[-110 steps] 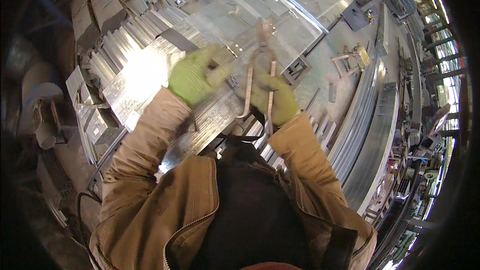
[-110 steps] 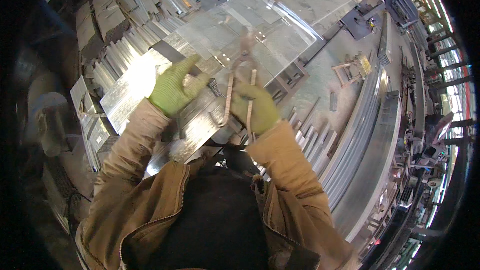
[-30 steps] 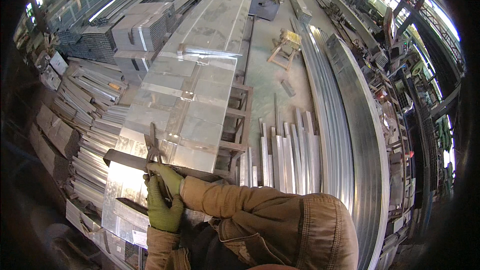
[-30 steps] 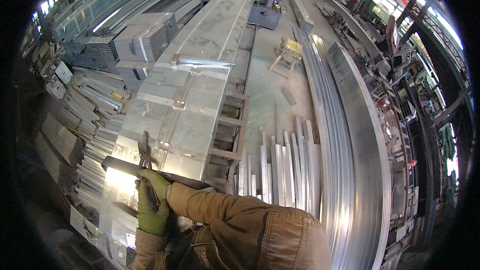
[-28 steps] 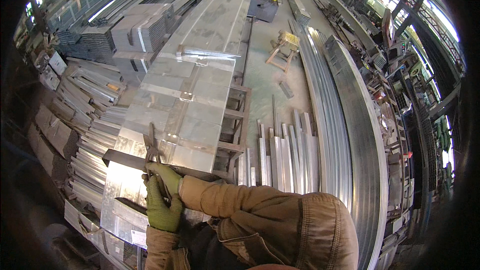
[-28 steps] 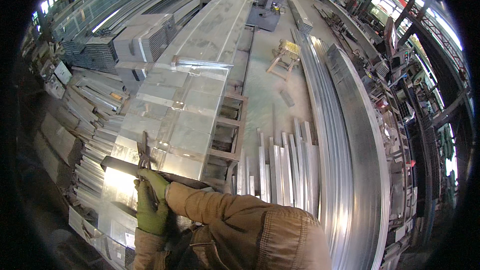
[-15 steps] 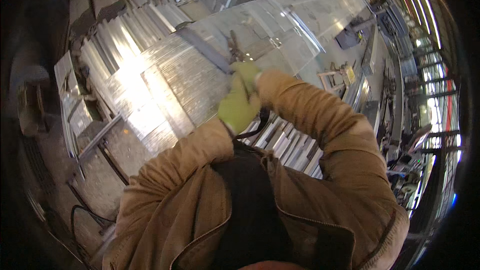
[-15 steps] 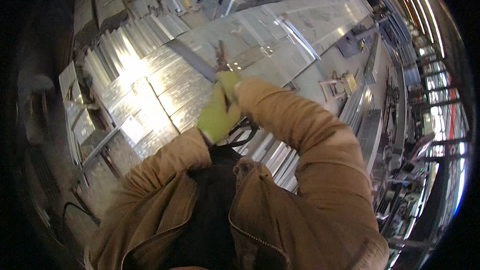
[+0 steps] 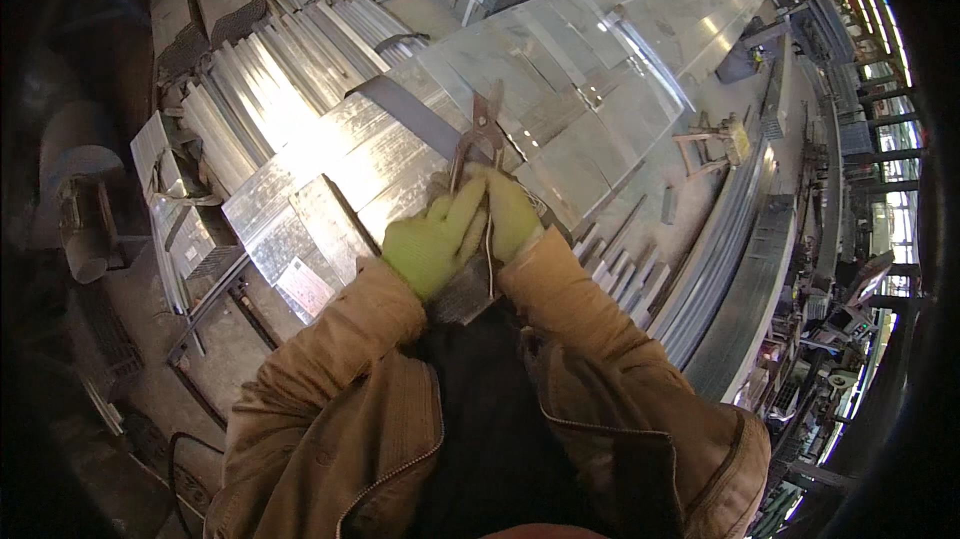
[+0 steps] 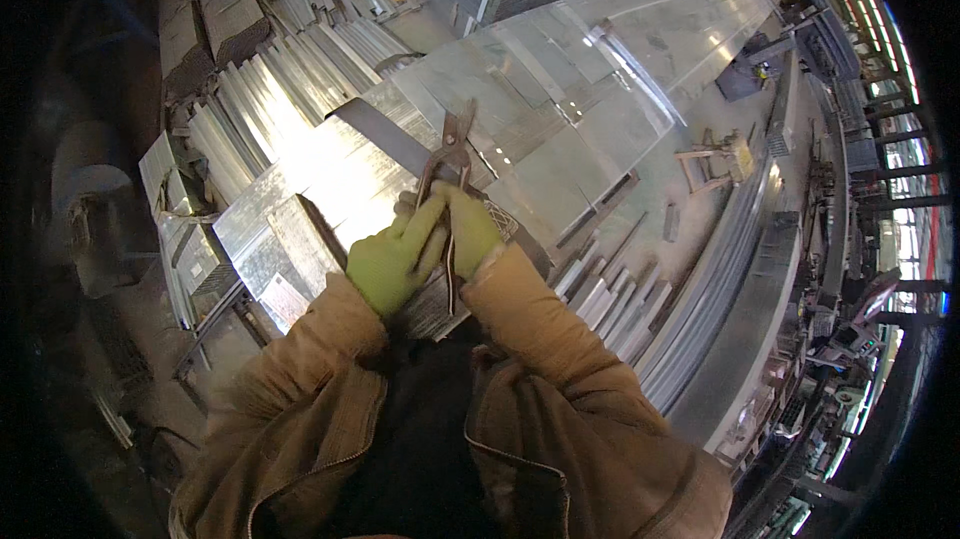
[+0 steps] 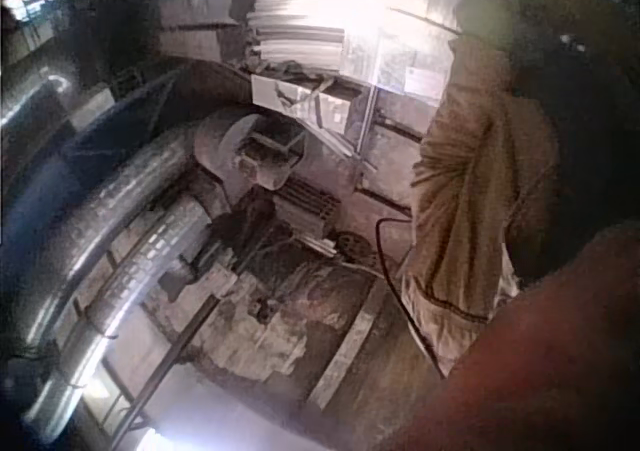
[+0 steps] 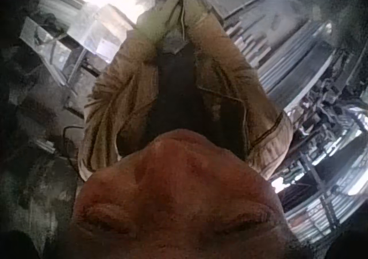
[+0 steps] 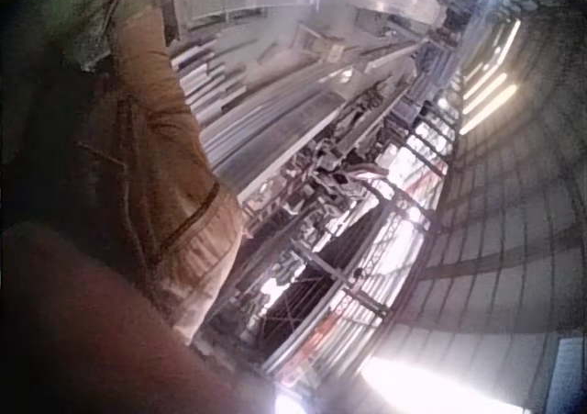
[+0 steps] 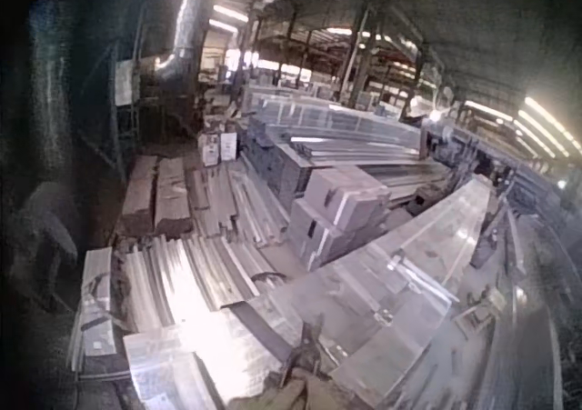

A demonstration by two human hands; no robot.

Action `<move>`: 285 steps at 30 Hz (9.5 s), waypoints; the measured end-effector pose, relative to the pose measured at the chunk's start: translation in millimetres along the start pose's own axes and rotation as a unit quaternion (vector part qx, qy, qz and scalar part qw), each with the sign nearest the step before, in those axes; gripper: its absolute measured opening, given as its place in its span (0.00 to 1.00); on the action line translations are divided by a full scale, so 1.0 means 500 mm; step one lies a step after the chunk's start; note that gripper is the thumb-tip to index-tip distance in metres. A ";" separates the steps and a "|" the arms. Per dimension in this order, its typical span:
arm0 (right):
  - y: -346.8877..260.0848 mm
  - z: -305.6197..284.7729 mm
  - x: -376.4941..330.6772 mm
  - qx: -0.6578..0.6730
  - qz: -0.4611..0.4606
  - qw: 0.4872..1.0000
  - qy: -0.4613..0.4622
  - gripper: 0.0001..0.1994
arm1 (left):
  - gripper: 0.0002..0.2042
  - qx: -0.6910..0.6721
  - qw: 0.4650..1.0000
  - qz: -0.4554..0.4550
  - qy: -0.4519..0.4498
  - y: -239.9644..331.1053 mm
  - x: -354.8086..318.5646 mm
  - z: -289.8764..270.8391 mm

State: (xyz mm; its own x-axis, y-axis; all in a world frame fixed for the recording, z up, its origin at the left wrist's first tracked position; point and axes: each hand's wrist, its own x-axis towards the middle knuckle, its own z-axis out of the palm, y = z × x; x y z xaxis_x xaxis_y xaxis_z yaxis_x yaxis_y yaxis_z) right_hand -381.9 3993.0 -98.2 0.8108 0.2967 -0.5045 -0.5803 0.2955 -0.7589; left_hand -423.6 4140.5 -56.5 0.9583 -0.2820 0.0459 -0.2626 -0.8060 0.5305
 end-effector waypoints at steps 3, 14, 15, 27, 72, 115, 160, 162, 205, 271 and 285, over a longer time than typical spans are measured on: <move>0.013 -0.020 0.043 -0.447 -0.136 0.883 -0.039 0.15 | 0.20 -0.017 0.989 0.027 0.144 -0.029 0.106 0.018; -0.004 0.076 0.001 0.378 0.101 0.916 -0.089 0.22 | 0.39 -0.118 0.993 0.006 0.021 -0.052 0.009 -0.052; -0.012 0.083 0.001 0.365 0.113 0.922 -0.060 0.22 | 0.42 -0.104 0.993 0.022 0.040 -0.049 0.006 -0.050; -0.040 0.046 -0.026 0.045 0.005 0.994 -0.101 0.15 | 0.43 -0.166 0.976 0.093 0.106 -0.005 -0.007 -0.014; 0.051 -0.364 -0.153 -0.249 -0.243 0.885 0.311 0.16 | 0.15 -0.434 0.886 -0.135 -0.093 -0.573 0.674 0.078; 0.605 -0.518 -0.115 0.410 -0.060 0.832 0.369 0.17 | 0.34 -0.672 0.706 -0.161 0.151 -0.355 0.448 -0.034; 0.169 -0.656 -0.932 -0.048 -0.122 0.667 0.733 0.15 | 0.21 -0.140 0.898 0.337 0.247 0.005 0.282 -0.482; 0.083 -0.607 -1.008 -0.035 -0.160 0.635 0.755 0.16 | 0.17 0.087 0.871 0.398 0.274 0.059 0.317 -0.455; 0.100 -0.562 -0.102 -0.015 -0.215 0.933 0.289 0.23 | 0.50 0.118 0.981 0.130 -0.089 0.186 0.157 0.212; -0.394 -0.400 0.231 0.364 -0.075 0.928 0.006 0.18 | 0.21 -0.280 0.912 0.145 0.262 0.163 0.647 0.311; -0.450 -0.508 0.197 -0.239 -0.054 0.958 0.148 0.14 | 0.20 -0.519 0.831 0.132 0.150 0.285 0.581 0.309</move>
State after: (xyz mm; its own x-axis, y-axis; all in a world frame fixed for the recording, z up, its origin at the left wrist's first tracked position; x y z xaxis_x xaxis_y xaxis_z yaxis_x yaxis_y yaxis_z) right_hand -152.1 3724.9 -81.8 0.8913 -0.0042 -0.4534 -0.4480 -0.1611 -0.8794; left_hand -200.2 3863.4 -98.3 0.9087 -0.1102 0.4027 -0.3783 0.1906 0.9058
